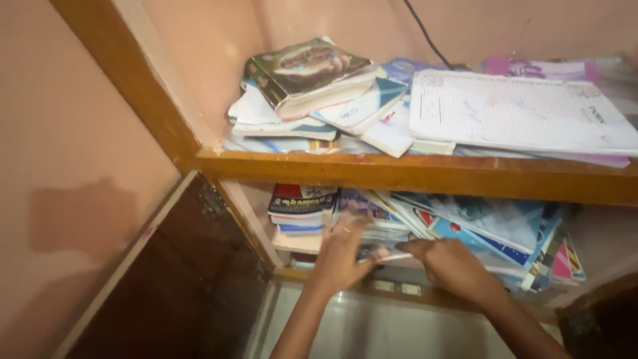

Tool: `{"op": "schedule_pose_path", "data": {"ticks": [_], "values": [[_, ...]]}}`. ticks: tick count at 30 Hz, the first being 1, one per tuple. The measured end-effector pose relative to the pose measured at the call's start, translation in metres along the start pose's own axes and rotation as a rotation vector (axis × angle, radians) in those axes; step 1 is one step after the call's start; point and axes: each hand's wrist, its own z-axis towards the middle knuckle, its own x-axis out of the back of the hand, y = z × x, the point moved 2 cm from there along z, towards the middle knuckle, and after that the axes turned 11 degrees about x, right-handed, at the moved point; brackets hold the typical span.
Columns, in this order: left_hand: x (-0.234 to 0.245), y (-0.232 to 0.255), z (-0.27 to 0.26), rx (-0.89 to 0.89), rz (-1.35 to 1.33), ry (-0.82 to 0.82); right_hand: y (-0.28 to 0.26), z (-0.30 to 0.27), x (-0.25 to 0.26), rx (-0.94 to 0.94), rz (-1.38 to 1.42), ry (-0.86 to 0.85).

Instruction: The person organizes books and papers on a two-level wooden shelf by moving items between the upper and lower shelves and straightening them by hand.

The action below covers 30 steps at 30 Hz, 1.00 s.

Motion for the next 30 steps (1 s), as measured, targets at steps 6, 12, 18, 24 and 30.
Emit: {"op": "schedule_pose_path", "data": {"ticks": [6, 12, 18, 24, 30], "values": [[-0.002, 0.007, -0.011, -0.044, 0.127, -0.212, 0.003, -0.003, 0.019, 0.037, -0.058, 0.155], [0.073, 0.063, -0.025, -0.143, 0.202, -0.133, -0.007, -0.063, 0.103, -0.2, -0.139, 0.051], [0.159, 0.186, -0.042, -0.425, 0.311, 0.457, -0.014, -0.139, 0.185, -0.258, -0.61, 0.298], [0.13, 0.222, 0.061, -0.62, 0.276, 0.713, 0.052, -0.139, 0.242, 0.131, -1.144, 1.038], [0.024, 0.193, 0.185, -0.242, 0.175, 0.18, 0.191, -0.121, 0.188, -0.168, -0.994, 0.679]]}}
